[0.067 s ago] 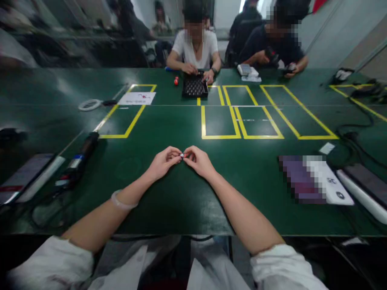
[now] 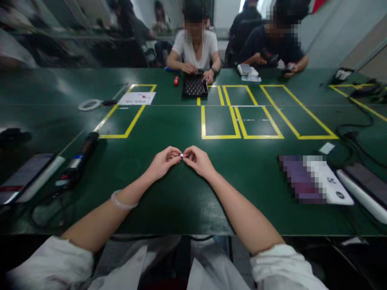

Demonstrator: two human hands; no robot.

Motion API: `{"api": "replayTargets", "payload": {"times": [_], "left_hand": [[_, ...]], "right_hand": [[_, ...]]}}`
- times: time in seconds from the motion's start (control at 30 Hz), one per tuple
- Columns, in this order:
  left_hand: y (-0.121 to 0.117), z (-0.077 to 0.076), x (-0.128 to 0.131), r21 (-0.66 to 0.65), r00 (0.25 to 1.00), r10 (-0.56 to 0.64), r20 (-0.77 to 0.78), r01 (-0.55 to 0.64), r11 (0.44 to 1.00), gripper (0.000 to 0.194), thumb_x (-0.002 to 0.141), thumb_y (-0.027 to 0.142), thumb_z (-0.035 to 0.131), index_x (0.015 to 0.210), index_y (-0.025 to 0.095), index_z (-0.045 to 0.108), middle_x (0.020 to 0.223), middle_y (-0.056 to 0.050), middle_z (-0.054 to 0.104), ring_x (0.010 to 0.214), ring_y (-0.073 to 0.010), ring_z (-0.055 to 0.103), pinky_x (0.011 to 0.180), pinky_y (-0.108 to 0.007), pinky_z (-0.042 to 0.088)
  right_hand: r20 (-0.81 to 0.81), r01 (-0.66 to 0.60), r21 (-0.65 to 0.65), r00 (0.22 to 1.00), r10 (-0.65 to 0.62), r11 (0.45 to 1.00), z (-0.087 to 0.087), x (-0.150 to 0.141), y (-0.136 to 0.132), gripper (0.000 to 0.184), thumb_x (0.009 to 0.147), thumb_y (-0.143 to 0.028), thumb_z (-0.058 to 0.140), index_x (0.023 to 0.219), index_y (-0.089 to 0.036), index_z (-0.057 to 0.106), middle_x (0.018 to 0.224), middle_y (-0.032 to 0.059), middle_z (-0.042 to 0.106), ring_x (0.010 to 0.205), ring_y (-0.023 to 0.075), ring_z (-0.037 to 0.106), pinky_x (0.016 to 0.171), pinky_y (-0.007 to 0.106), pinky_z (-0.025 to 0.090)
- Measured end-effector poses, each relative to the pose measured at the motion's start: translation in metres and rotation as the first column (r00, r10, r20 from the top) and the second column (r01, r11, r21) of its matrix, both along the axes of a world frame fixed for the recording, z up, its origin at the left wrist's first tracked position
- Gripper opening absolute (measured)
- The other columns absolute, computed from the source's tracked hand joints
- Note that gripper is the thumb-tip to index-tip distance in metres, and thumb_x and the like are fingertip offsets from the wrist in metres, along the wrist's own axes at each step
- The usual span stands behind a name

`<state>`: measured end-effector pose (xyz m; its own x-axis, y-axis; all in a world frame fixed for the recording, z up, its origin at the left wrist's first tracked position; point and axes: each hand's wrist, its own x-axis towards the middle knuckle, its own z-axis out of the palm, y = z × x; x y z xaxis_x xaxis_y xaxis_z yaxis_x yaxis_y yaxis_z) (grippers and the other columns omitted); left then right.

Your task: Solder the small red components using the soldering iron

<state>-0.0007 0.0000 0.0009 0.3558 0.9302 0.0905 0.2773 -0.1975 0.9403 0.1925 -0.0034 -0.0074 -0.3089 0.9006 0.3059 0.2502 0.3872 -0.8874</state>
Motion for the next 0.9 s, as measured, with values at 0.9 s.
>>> {"api": "replayTargets", "payload": {"times": [0.9], "left_hand": [[-0.036,0.084,-0.094,0.244,0.852,0.178,-0.493,-0.061,0.968,0.046,0.089,0.05,0.05,0.124,0.021,0.056,0.124,-0.008,0.061,0.108,-0.022,0.059,0.092,-0.035,0.048]], "right_hand": [[0.062,0.032,-0.046,0.998,-0.029,0.998,-0.002,0.002,0.002,0.016,0.081,-0.027,0.064,0.093,-0.017,0.061,0.073,-0.0015,0.058,0.059,0.0107,0.05,0.06,0.025,0.041]]}}
